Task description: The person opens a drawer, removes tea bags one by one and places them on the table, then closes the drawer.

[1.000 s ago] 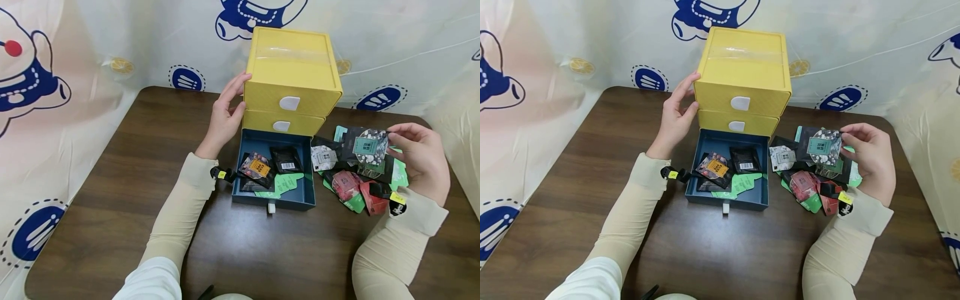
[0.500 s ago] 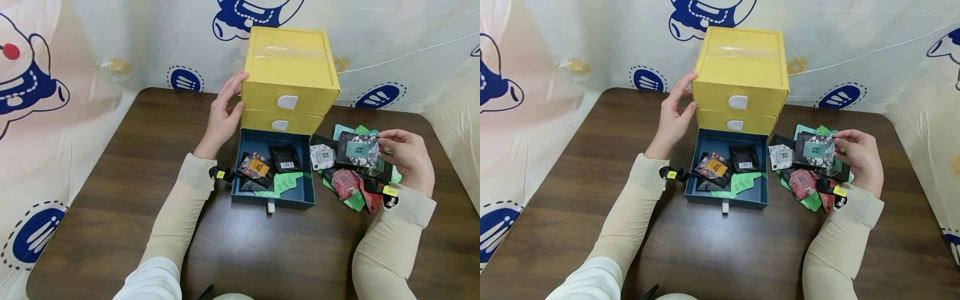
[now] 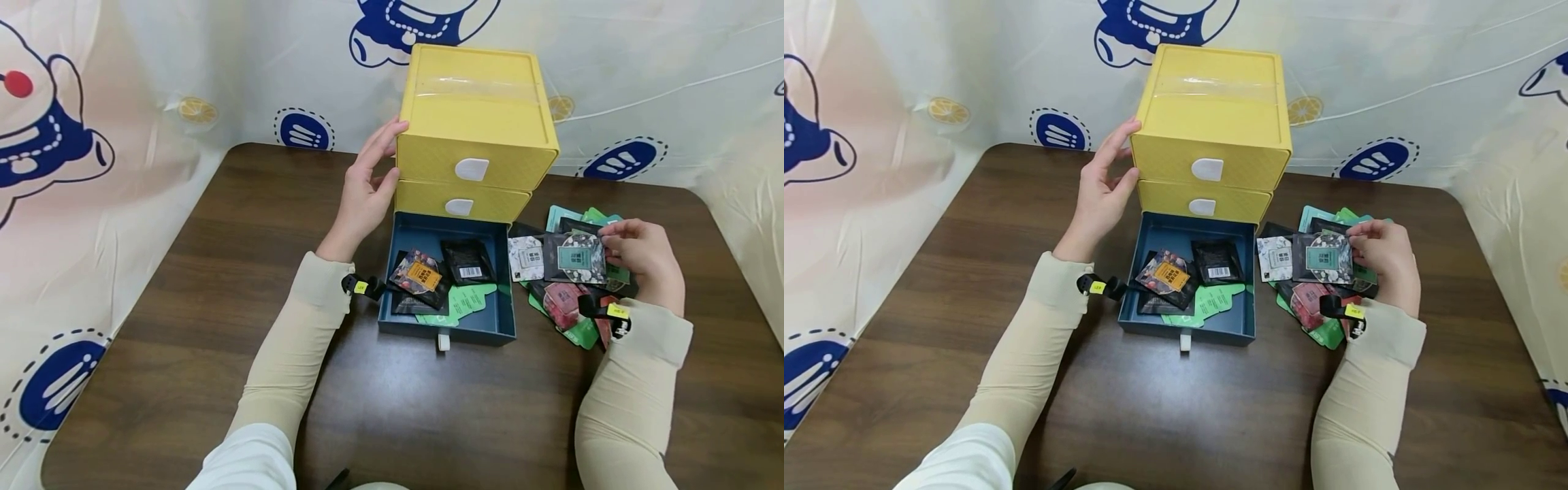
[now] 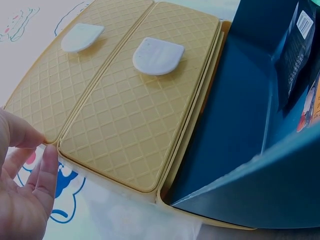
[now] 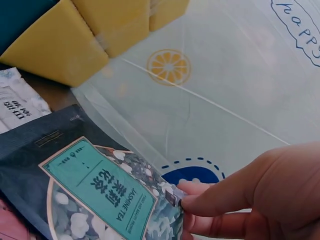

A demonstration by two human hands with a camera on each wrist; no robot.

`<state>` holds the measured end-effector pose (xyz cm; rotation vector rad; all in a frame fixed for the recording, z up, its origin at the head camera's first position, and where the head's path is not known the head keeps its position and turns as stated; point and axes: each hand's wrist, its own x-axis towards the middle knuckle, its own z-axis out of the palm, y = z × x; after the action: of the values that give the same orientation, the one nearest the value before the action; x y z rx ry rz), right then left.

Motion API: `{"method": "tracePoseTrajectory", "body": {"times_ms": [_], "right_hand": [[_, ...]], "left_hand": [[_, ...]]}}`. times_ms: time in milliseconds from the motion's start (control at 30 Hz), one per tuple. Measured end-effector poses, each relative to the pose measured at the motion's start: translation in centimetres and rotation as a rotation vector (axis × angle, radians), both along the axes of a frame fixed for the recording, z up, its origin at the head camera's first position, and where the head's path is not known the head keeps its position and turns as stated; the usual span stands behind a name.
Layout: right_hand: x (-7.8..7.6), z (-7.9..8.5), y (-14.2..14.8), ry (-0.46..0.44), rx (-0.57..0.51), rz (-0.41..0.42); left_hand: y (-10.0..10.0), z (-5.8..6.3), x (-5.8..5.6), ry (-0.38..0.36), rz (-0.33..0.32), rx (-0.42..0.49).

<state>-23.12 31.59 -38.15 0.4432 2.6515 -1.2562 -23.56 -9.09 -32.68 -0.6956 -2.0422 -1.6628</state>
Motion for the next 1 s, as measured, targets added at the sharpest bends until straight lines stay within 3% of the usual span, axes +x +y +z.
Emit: {"method": "tracePoseTrajectory", "body": {"times_ms": [267,600,1000], "right_hand": [[0.0,0.2,-0.3,0.012,0.056,-0.013],[0.5,1.7,-1.4,0.088,0.034,0.010],[1.2,4.3,-5.2,0.309,0.064,0.172]], "left_hand": [[0.1,-0.1,0.0,-0.002,0.002,-0.008],[0.1,0.0,0.0,0.005,0.002,-0.005],[0.0,-0.1,-0.1,0.010,-0.003,-0.006]]}}
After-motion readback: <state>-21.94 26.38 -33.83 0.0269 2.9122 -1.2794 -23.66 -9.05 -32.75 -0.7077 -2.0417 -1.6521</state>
